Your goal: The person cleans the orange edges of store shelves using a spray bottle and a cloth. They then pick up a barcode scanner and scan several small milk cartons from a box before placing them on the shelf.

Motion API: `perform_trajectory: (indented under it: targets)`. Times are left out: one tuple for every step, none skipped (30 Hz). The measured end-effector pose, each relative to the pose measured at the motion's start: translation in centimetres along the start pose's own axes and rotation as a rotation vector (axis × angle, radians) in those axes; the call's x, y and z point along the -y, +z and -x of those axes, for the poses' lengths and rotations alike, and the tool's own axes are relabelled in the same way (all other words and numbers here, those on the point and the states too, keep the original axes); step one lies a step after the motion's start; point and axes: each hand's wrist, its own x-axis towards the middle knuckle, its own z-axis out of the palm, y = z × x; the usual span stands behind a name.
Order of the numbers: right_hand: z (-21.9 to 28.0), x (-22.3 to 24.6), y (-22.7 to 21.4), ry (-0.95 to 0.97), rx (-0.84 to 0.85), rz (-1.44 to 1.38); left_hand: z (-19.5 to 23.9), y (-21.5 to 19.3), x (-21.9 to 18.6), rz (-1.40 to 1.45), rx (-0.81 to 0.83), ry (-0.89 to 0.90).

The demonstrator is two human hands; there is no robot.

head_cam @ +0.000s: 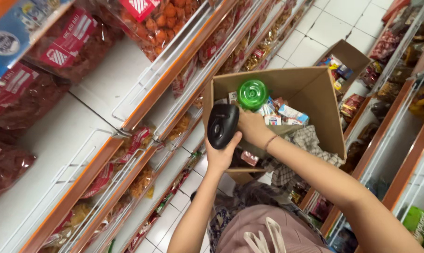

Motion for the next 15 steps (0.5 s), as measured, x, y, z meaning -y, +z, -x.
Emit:
perform_trajectory:
  targets:
    - [-0.4,-0.1,0.3,0.028,0.077,0.033,0.1,0.1,0.5,0.041,-0.019,-0.023]
    - [-0.5,-0.2,0.4,0.058,0.158,0.066,0.5,0.2,0.9,0.082,-0.037,-0.051]
    - [-0.7,-0.1,0.1,0.060,0.129,0.042,0.6,0.0,1.4,0.069,-0.033,-0.051]
    - [-0.7,0.2,-0.4,0.064,0.102,0.018,0.7,-0.1,1.9,0.056,-0.028,-0.054]
    - [-0.7,0.5,-1.2,0.068,0.076,-0.007,0.9,-0.3,2.3,0.044,-0.024,-0.056]
    - [-0.6,0.9,-2.2,0.055,0.072,-0.001,1.1,-0.4,2.5,0.041,-0.017,-0.062]
    - [-0.4,1.4,-3.4,0.041,0.069,0.004,1.3,-0.7,2.7,0.039,-0.009,-0.067]
    - [-0.1,2.0,-4.7,0.030,0.066,0.008,1.6,-1.0,2.8,0.036,0.000,-0.074]
    - [0.5,2.5,-6.3,0.007,0.052,-0.018,2.0,-1.3,2.8,0.032,-0.003,-0.076]
    - [1.1,2.6,-8.1,-0.016,0.034,-0.040,2.2,-1.7,2.7,0.029,-0.006,-0.072]
    - [1.6,2.7,-10.0,-0.040,0.016,-0.063,2.4,-2.1,2.5,0.027,-0.008,-0.069]
    - [1.8,2.5,-11.9,-0.033,0.012,-0.227,2.5,-2.5,2.2,0.052,-0.010,-0.100]
    - [2.1,2.1,-13.7,-0.028,0.009,-0.391,2.6,-3.0,1.8,0.078,-0.013,-0.132]
    - [2.5,1.3,-15.7,-0.112,-0.040,-0.523,2.8,-3.3,1.4,0.105,-0.014,-0.166]
    - [2.9,0.5,-17.4,-0.197,-0.090,-0.655,2.9,-3.8,0.7,0.276,0.049,-0.216]
